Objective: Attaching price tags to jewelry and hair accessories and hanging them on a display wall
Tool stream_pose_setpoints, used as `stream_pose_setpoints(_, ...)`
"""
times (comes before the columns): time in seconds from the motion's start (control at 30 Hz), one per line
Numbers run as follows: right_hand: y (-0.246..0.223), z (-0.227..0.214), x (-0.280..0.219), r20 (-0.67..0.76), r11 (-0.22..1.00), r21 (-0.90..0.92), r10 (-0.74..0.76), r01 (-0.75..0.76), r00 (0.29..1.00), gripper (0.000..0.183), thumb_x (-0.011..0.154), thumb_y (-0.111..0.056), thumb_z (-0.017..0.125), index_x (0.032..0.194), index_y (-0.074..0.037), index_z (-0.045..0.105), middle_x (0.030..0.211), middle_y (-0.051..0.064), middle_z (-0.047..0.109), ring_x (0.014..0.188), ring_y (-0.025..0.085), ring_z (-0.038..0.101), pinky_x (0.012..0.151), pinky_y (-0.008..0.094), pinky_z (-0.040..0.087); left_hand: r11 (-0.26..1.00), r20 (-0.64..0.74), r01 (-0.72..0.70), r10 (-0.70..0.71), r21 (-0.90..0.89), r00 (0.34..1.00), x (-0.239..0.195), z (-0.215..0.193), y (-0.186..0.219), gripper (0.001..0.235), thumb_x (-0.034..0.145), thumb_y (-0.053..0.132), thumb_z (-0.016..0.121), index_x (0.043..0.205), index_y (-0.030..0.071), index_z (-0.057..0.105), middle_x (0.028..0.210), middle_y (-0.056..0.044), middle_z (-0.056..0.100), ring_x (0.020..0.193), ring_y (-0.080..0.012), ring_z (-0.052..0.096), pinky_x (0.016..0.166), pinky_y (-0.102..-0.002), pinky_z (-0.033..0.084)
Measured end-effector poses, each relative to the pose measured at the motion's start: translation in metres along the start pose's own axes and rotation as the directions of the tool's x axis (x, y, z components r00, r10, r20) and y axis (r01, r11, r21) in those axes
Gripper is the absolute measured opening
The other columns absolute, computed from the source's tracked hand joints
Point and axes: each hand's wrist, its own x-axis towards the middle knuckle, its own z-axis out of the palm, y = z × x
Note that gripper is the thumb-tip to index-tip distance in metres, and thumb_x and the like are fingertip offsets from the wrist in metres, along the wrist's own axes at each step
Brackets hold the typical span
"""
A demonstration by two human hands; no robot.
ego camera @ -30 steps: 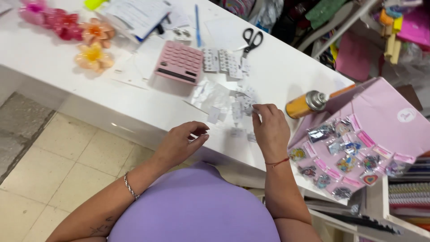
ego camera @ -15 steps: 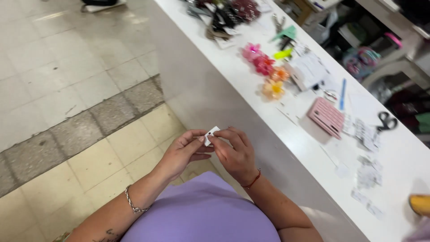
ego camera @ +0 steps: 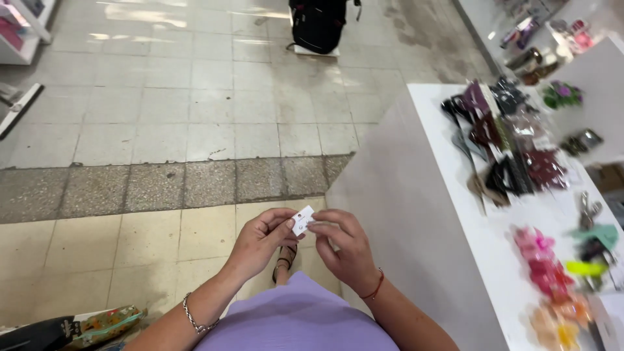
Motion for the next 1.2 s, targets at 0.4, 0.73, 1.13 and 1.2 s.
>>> stream_pose_setpoints(0.4,0.226,0.054,0.178,0.175,0.833,0.396,0.346,-0.387,0.922,0.033,0.091,-0.003,0.077,0.122,0.005,0.069,0.092,0.014,0.076,0.082,0.02,0.074,0.074,0.037,0.062,0.912,-0.026,-0.262,0.284,0.315,0.959,0.233,-0.003,0.103,0.028,0.095,0.012,0.07,0.121,0.001,0.074,0.1,-0.016,0.081,0.086,-0.02,0.075,0.077,-0.038,0.067)
stream_pose_setpoints(0.73,0.391,0.12,0.312,0.222,0.604,0.571,0.538,-0.556,0.813,0.03,0.089,0.0,0.078,0.118,0.004,0.072,0.083,0.008,0.072,0.079,0.015,0.072,0.073,0.033,0.066,0.971,-0.171,-0.178,0.204,0.157,0.964,0.451,-0.029,0.141,0.033,0.09,0.012,0.077,0.12,-0.001,0.072,0.1,-0.016,0.079,0.087,-0.0201,0.073,0.08,-0.04,0.067)
stream_pose_setpoints(1.13,0.591,0.108,0.478,-0.172,0.69,0.535,0.654,-0.487,0.737,0.023,0.089,0.002,0.077,0.111,0.006,0.071,0.08,0.011,0.068,0.077,0.018,0.072,0.071,0.033,0.067,0.972,0.231,-0.106,0.056,0.208,0.971,0.791,0.008,0.198,0.029,0.091,0.011,0.076,0.117,-0.001,0.074,0.094,-0.016,0.078,0.085,-0.0202,0.075,0.081,-0.034,0.066)
stream_pose_setpoints(1.2,0.629,0.093,0.481,-0.245,0.689,0.517,0.688,-0.508,0.683,0.024,0.088,0.001,0.078,0.11,0.006,0.071,0.08,0.012,0.069,0.076,0.018,0.073,0.071,0.034,0.067,0.977,0.308,-0.067,0.001,0.203,0.951,0.839,0.028,0.183,0.026,0.092,0.011,0.076,0.114,-0.002,0.075,0.093,-0.015,0.078,0.085,-0.0194,0.074,0.081,-0.034,0.066)
